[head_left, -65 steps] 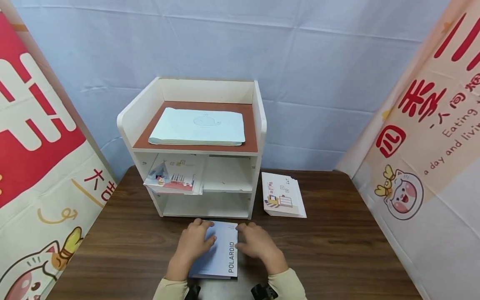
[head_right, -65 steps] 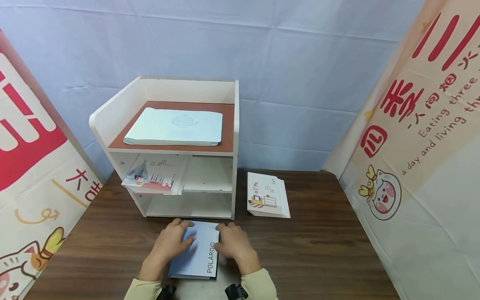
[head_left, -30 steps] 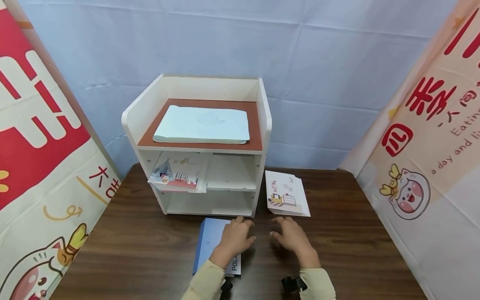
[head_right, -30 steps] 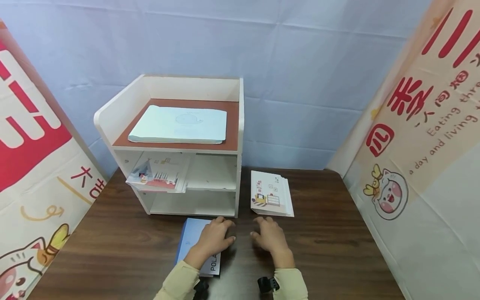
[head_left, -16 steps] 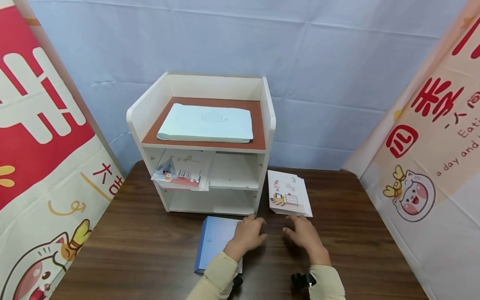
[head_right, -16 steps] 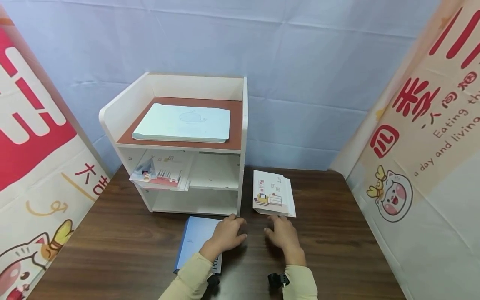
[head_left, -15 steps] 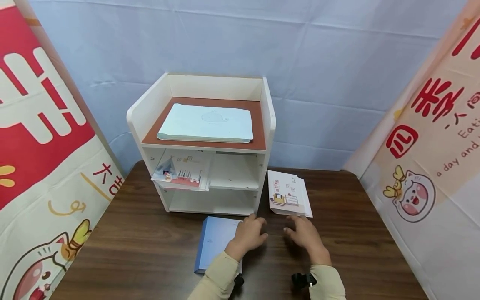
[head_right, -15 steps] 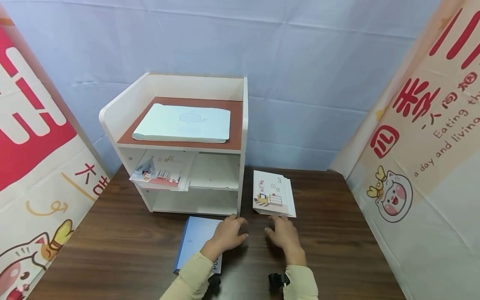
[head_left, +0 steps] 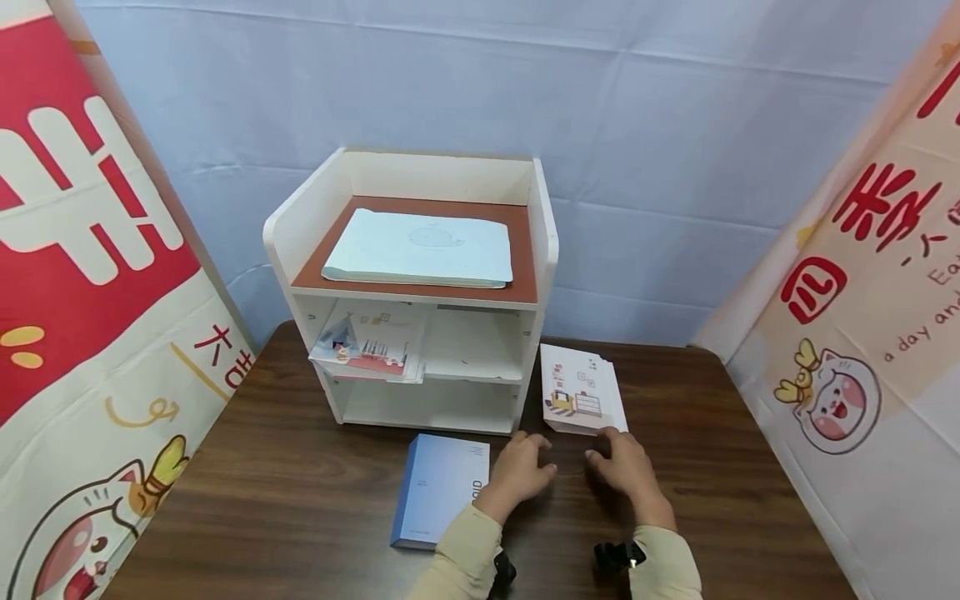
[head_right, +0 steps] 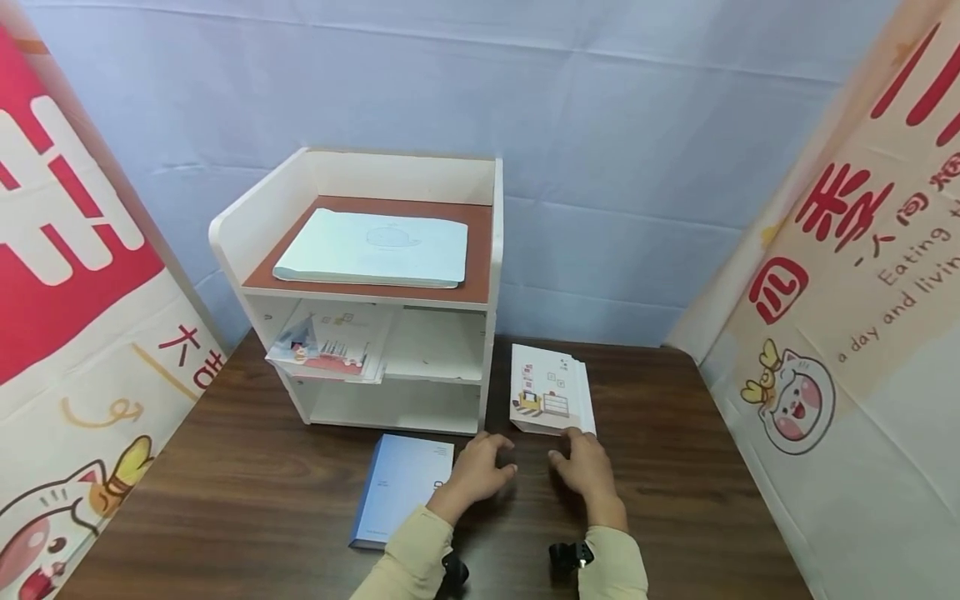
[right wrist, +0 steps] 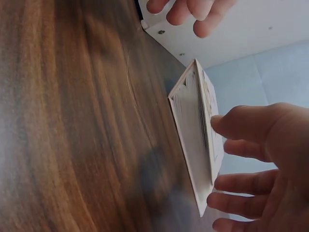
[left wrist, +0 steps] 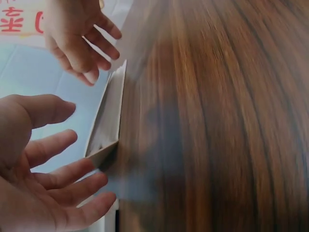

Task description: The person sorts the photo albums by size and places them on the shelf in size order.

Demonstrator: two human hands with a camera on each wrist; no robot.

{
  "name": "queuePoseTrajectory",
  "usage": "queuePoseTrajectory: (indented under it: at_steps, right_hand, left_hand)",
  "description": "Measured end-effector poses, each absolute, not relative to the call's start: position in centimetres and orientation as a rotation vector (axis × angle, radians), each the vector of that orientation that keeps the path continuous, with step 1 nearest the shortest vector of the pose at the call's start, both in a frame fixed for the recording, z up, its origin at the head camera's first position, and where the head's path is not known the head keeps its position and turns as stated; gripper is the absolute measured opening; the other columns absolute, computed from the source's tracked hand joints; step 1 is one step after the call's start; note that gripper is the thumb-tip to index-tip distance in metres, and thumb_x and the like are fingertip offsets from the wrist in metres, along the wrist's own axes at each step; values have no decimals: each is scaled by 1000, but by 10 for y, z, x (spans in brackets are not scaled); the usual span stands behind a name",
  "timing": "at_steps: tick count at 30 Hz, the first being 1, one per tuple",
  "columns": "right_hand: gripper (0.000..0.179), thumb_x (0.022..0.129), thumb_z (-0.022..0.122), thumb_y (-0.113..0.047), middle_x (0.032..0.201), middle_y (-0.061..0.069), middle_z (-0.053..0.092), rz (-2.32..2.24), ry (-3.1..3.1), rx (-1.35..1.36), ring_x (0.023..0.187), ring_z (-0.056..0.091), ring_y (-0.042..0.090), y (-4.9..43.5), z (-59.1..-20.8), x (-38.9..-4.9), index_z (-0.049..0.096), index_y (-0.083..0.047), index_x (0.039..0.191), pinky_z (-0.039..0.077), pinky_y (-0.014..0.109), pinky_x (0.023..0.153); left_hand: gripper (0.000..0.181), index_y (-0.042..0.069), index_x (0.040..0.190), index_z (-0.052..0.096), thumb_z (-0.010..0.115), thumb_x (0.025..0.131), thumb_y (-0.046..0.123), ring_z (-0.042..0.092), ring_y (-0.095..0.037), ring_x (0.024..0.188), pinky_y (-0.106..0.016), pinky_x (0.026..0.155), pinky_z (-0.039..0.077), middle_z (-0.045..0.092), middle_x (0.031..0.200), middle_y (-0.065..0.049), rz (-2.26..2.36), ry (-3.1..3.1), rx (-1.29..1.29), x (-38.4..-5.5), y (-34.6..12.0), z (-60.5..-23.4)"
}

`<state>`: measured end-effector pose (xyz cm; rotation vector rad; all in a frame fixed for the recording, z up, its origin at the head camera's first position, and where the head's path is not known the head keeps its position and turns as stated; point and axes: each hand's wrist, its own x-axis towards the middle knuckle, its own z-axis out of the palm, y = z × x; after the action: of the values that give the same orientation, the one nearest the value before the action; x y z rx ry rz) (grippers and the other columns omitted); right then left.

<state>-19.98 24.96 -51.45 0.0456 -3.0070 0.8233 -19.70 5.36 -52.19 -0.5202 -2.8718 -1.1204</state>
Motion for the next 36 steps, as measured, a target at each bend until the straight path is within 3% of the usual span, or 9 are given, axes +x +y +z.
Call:
queuePoseTrajectory:
  at_steps: [7, 16, 21, 28, 36]
  right_hand:
    - [41, 85, 64, -14, 113, 32, 53, 995, -2903, -36, 105, 49, 48, 260, -525, -212, 53, 9, 117, 39, 57, 85]
    - [40, 86, 59, -14, 113, 34, 51, 1184, -2743, -326, 102, 49, 46, 268, -530, -220, 51, 8, 118, 37, 55, 85]
    - [38, 84, 58, -13, 109, 30, 52, 1297, -2581, -529, 99, 48, 41, 265, -535, -226, 54, 8, 114, 36, 51, 85]
    - [42, 84, 54, -13, 111, 26, 47, 1415, -2480, -749, 101, 42, 38, 265, -538, -234, 48, 8, 119, 32, 48, 88]
    - [49, 81, 57, -12, 118, 31, 45, 1401, -2508, -796, 106, 41, 41, 265, -537, -247, 43, 13, 121, 31, 49, 93]
  left_hand:
    - [21, 9, 97, 67, 72, 78, 14, 56, -23, 87, -34, 73, 46, 58, 92, -4, -1450, -2783, -313, -204, 64, -528]
    - [23, 7, 94, 67, 73, 72, 9, 56, -26, 88, -33, 75, 46, 59, 90, -4, -1605, -2645, -170, -209, 81, -536]
    - [35, 1, 102, 63, 74, 68, 4, 55, -24, 86, -34, 74, 46, 60, 94, -12, -1744, -2554, -38, -212, 87, -537]
    - [56, -2, 118, 51, 73, 67, 5, 53, -33, 101, -40, 83, 45, 56, 109, -21, -1652, -2564, 39, -220, 93, -541]
    - [62, -6, 125, 47, 72, 70, 8, 53, -36, 104, -42, 84, 46, 56, 112, -24, -1753, -2557, 111, -226, 96, -544]
